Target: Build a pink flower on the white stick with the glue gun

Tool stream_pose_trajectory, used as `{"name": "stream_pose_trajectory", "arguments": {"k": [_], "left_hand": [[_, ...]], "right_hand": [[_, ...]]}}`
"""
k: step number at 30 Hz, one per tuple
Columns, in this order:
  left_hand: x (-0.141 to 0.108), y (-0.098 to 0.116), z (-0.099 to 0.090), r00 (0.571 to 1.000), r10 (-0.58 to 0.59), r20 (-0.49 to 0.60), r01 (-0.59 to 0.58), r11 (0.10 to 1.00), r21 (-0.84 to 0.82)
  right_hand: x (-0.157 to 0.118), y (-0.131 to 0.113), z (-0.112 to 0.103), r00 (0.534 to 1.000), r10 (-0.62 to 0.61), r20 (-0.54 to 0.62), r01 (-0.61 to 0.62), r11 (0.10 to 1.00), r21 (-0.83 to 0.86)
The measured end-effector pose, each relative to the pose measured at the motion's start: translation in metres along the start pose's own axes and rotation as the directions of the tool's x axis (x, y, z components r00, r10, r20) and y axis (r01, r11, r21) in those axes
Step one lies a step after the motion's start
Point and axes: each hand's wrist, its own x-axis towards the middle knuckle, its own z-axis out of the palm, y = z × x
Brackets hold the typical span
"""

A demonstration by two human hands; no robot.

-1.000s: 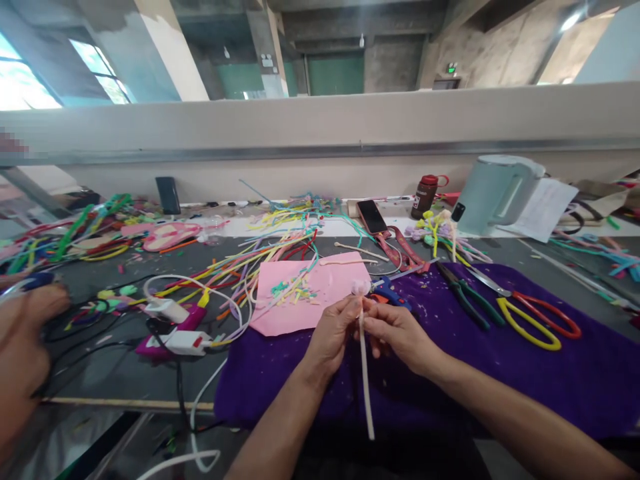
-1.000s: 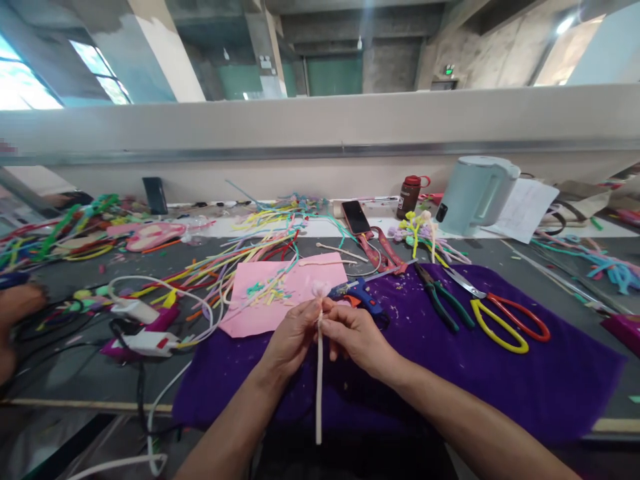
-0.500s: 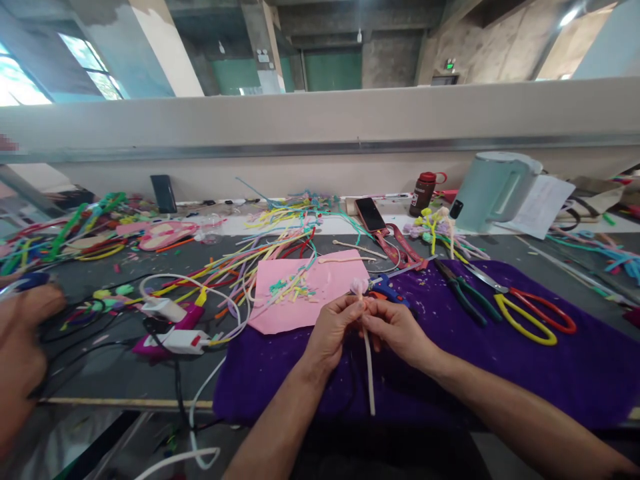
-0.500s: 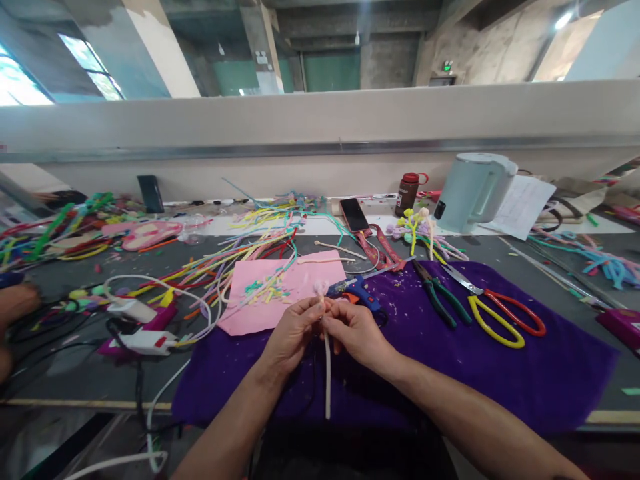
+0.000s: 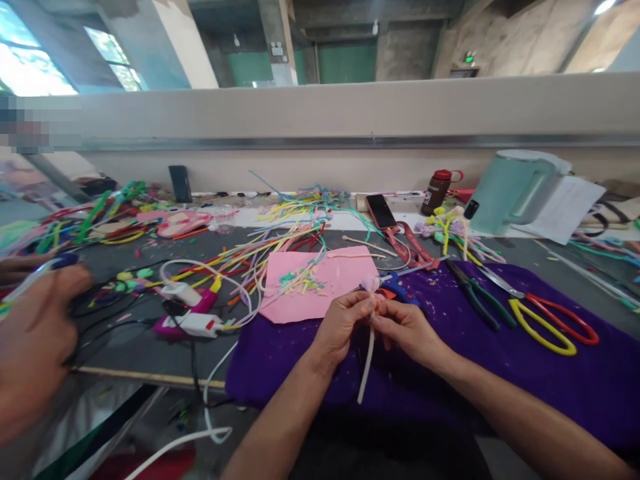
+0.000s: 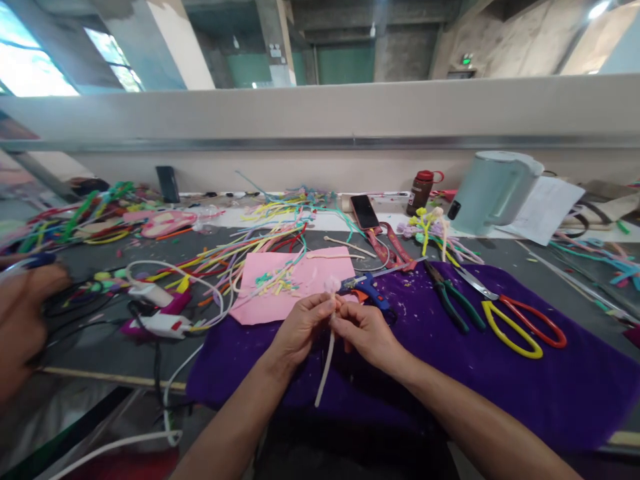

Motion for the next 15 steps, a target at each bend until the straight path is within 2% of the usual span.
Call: {"name": "stream_pose_trajectory", "arguments": {"k": [4,8,11,15], "left_hand": [[-0.002,-0.001,-0.001,1.0,0.005,-0.022,-0.004,0.999,0.05],[-0.005,0.002,-0.001,0.998,0.058,-0.018,-0.057,0.996,0.064],[-0.009,0.004,-0.002,0.999,0.037,0.027,-0.038,0.999,0.037],[-0.018,0.003,-0.007,0.986,-0.072,0.15,0.071,0.997,0.011]], "right_hand": [[-0.003,-0.002,-0.008,0.998,0.049,-0.026,-0.051,0.996,-0.073],[0.0,-0.002,-0.026,0.984,0.041,-0.175,-0.069,0.986,-0.153],[0.006,0.0,-0.04,0.962,0.028,-0.273,-0.062,0.991,-0.115],[0.016,-0.001,-0.048,0.953,0.011,-0.302,-0.06,0.987,-0.152]]}}
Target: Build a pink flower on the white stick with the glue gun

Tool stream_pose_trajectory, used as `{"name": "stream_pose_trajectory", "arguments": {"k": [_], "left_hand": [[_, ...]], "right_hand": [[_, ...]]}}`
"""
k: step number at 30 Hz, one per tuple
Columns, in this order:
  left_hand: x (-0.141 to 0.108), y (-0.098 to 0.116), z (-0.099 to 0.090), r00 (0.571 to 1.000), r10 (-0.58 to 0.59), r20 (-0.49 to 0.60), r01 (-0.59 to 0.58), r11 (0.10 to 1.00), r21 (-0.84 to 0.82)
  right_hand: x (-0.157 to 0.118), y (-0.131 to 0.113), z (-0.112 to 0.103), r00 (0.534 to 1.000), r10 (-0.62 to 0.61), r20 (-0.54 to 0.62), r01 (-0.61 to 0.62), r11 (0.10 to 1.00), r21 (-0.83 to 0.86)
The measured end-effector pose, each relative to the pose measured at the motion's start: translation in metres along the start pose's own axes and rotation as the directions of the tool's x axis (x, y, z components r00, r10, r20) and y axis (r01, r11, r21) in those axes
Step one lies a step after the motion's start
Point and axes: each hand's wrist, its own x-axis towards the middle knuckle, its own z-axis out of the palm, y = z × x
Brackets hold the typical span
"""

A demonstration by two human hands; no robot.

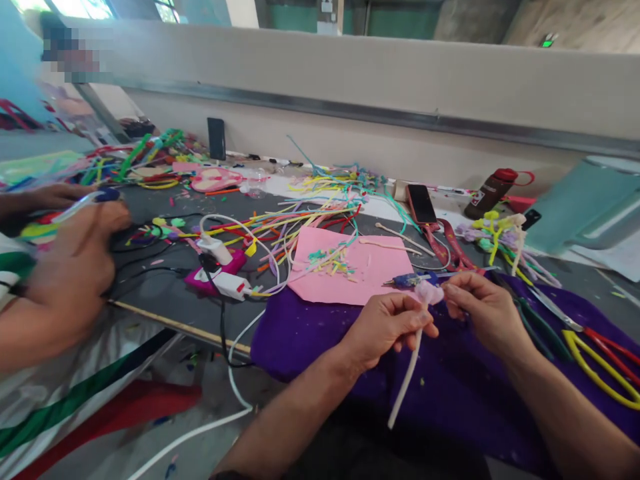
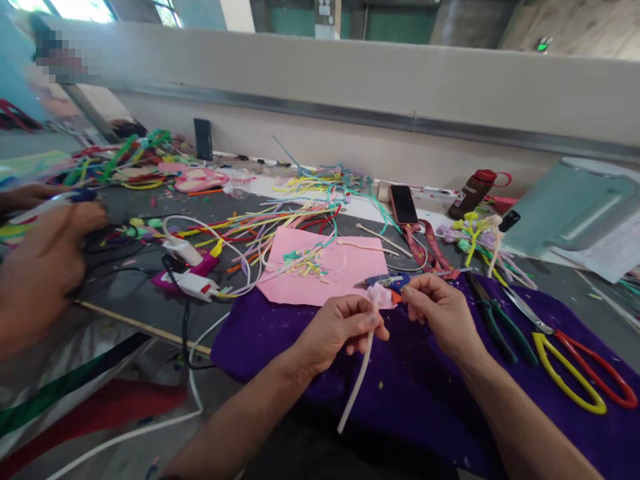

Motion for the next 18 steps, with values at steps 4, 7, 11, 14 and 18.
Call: {"name": "stream_pose_trajectory", "arguments": {"k": [4,7,11,14,18], "left_hand": [[-0.011,-0.007,-0.007,0.997,-0.067,0.03,0.07,0.994,-0.088],[-0.021,-0.012,-0.015,0.996,-0.083,-0.026,0.079,0.987,-0.143],[-0.034,-0.015,-0.027,0.984,-0.076,-0.163,0.037,0.972,-0.231],[-0.045,-0.016,-0.039,0.961,-0.051,-0.273,-0.023,0.965,-0.262],[-0.057,-0.018,-0.051,0.942,-0.019,-0.336,-0.081,0.956,-0.281]], "right_hand": [[0.015,-0.009,0.01,0.998,-0.006,0.06,0.011,0.996,-0.089],[0.031,-0.014,0.026,0.982,0.002,0.187,0.027,0.988,-0.153],[0.055,-0.016,0.051,0.934,-0.08,0.348,0.186,0.941,-0.284],[0.07,-0.016,0.068,0.887,-0.149,0.437,0.333,0.861,-0.383],[0.09,-0.014,0.08,0.858,-0.207,0.47,0.455,0.73,-0.51]]}}
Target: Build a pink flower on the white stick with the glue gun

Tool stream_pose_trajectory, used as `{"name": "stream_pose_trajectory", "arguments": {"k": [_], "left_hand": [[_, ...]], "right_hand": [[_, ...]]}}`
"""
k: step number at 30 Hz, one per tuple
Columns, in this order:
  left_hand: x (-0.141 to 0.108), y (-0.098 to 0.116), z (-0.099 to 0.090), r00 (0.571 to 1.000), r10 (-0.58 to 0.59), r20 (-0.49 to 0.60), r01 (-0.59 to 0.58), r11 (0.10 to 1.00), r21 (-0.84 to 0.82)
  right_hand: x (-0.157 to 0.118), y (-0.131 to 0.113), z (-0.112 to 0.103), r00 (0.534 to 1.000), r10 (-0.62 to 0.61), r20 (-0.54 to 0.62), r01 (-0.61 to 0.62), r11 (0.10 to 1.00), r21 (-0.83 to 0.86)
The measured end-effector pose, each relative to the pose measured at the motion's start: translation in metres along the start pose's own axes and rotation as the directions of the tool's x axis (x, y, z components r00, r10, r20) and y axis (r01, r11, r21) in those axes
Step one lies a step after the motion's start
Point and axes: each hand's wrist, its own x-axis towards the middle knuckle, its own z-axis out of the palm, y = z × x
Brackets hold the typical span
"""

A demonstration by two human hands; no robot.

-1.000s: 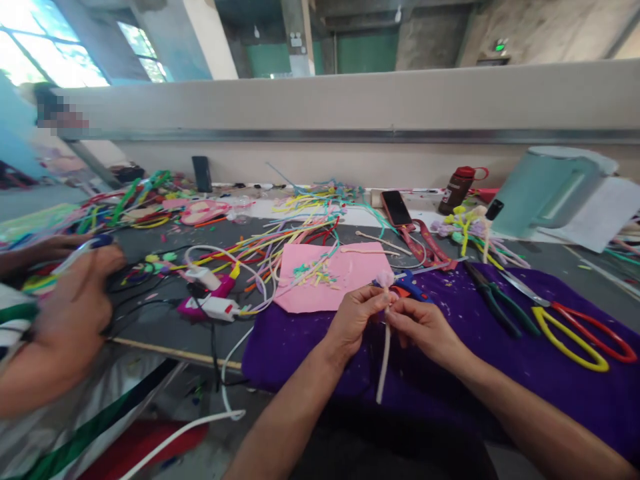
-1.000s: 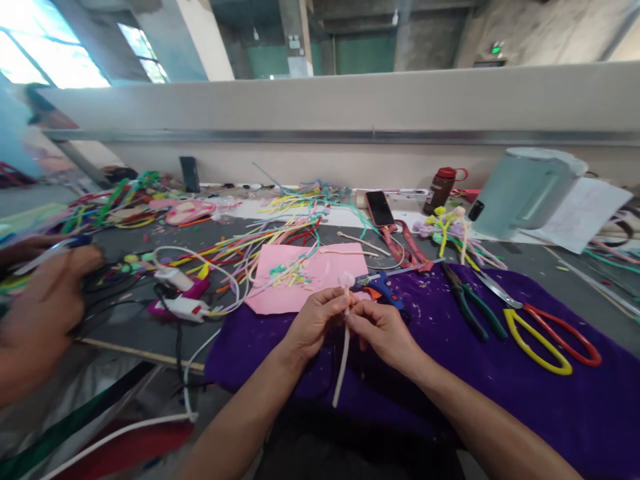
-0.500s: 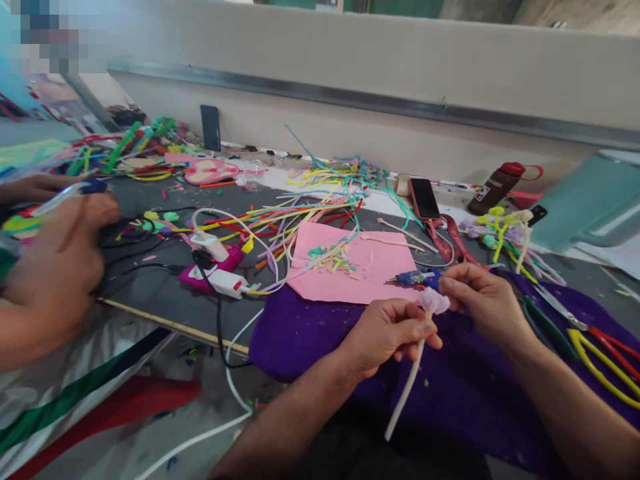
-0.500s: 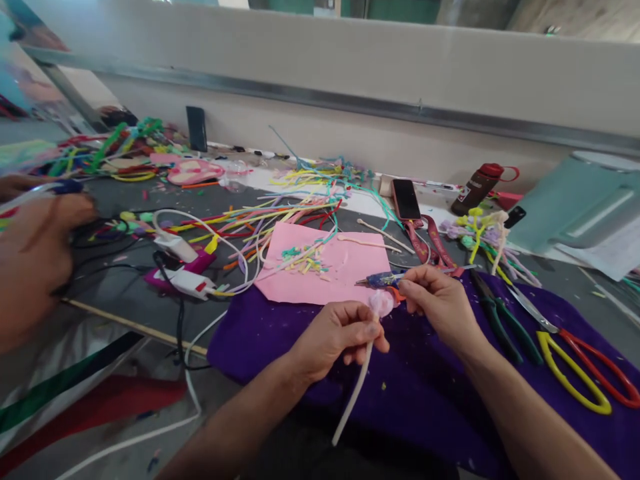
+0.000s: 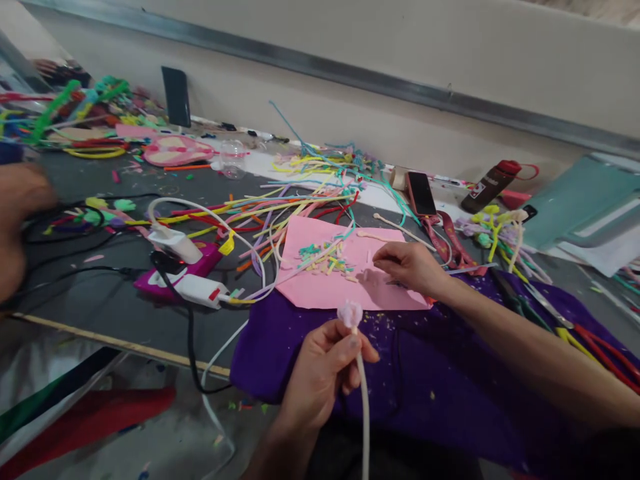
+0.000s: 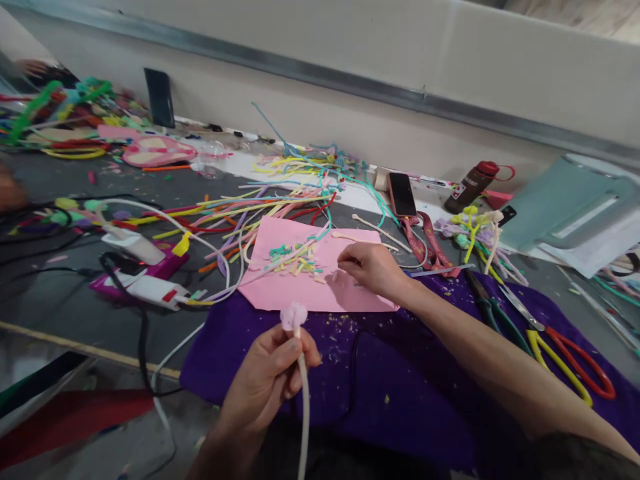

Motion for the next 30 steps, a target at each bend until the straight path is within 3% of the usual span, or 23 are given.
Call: {"name": "stream_pose_trajectory", "arguments": {"k": [3,7,12,15,25,27,30], "left_hand": [[-0.001,-0.001,-0.006,1.0,-0.004,0.009,0.004,1.0,-0.027],[-0.001,-0.006,-0.008,1.0,-0.025,0.015,0.025,1.0,0.004],[-0.002,-0.007,-0.011,0.998,-0.037,0.043,0.037,0.999,-0.014],[-0.003,-0.006,-0.012,0.998,-0.046,0.049,0.047,0.998,-0.031],[-0.003,-0.007,-0.011,0.997,-0.055,0.047,0.056,0.998,-0.007],[-0.003,-0.007,-0.01,0.998,-0.059,0.032,0.059,0.998,-0.01],[-0.003,-0.005,-0.008,0.998,-0.064,0.018,0.065,0.997,-0.032]], "right_hand": [[0.011,0.01,0.0,0.999,-0.04,-0.002,0.04,0.989,-0.145],[0.02,0.02,0.003,0.995,-0.054,0.078,0.075,0.952,-0.296],[0.026,0.013,0.011,0.962,-0.117,0.246,0.222,0.861,-0.458],[0.028,0.007,0.013,0.954,-0.086,0.288,0.239,0.796,-0.556],[0.032,-0.004,0.016,0.929,-0.027,0.369,0.289,0.674,-0.679],[0.031,-0.005,0.013,0.947,-0.036,0.319,0.252,0.699,-0.67],[0.022,-0.009,0.005,0.984,-0.054,0.17,0.135,0.849,-0.51]]}}
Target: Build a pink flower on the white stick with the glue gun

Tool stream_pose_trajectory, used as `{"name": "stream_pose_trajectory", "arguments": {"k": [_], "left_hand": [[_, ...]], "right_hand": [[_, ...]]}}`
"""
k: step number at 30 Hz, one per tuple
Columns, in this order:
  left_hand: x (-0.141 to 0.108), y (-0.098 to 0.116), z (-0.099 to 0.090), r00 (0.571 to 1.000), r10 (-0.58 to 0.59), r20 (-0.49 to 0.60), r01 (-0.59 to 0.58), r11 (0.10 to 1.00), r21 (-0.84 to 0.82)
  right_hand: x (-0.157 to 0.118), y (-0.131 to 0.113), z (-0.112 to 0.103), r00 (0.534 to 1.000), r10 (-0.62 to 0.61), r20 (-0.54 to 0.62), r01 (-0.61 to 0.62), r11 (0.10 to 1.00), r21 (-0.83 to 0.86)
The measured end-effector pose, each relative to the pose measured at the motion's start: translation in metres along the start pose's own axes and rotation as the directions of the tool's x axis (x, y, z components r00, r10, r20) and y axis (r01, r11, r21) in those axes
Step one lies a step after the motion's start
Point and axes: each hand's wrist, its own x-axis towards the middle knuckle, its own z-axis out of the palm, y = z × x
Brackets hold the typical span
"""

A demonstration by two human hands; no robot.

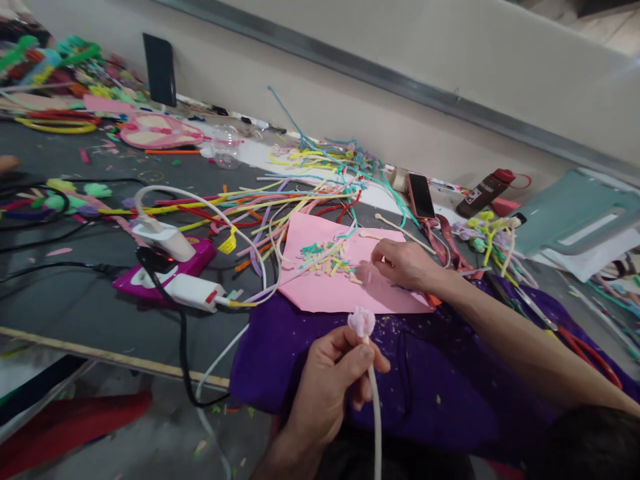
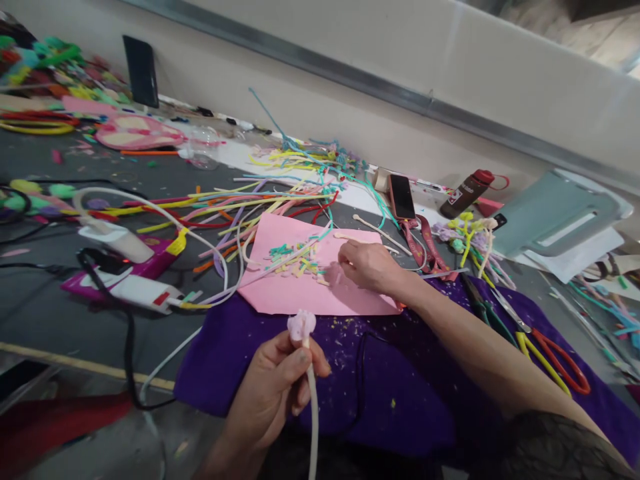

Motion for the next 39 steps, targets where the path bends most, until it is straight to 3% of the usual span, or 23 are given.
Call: {"name": "stream_pose_trajectory", "arguments": {"k": [2,4,7,9,11,15,20,26,31,35,39], "left_hand": [[0.0,0.001,0.001,1.0,0.0,-0.009,0.0,1.0,-0.008],[0.001,0.002,0.003,1.0,0.003,-0.018,-0.003,1.0,0.001],[0.003,0.004,0.004,0.999,0.014,-0.029,-0.014,0.999,0.03],[0.004,0.005,0.006,0.999,0.018,-0.045,-0.016,0.998,0.054],[0.006,0.005,0.01,0.998,0.021,-0.06,-0.016,0.996,0.088],[0.013,0.003,0.027,0.999,0.022,-0.043,-0.014,0.986,0.166],[0.027,0.002,0.055,1.0,0.023,0.01,-0.025,0.957,0.288],[0.04,0.0,0.082,0.996,0.054,0.074,-0.08,0.901,0.426],[0.049,0.0,0.096,0.988,0.059,0.143,-0.127,0.833,0.538],[0.06,0.007,0.103,0.987,0.009,0.163,-0.106,0.795,0.597],[0.073,0.01,0.106,0.98,-0.076,0.181,-0.048,0.803,0.594]], "right_hand": [[-0.013,-0.002,-0.006,0.996,0.06,-0.068,-0.042,0.971,0.237],[-0.03,-0.006,-0.01,0.99,0.114,-0.086,-0.06,0.875,0.48],[-0.059,-0.015,-0.013,0.979,0.202,-0.009,-0.116,0.599,0.792],[-0.077,-0.02,-0.012,0.964,0.256,0.066,-0.169,0.404,0.899],[-0.092,-0.023,-0.009,0.944,0.305,0.125,-0.21,0.265,0.941],[-0.115,-0.024,-0.005,0.926,0.343,0.156,-0.216,0.144,0.966],[-0.132,-0.016,-0.007,0.928,0.361,0.093,-0.139,0.101,0.985],[-0.143,-0.005,-0.008,0.927,0.374,0.03,-0.077,0.112,0.991],[-0.146,0.002,-0.009,0.926,0.351,-0.14,0.043,0.269,0.962],[-0.149,0.01,-0.013,0.906,0.355,-0.232,0.069,0.417,0.906],[-0.15,0.018,-0.017,0.907,0.32,-0.275,0.1,0.469,0.877]]}}
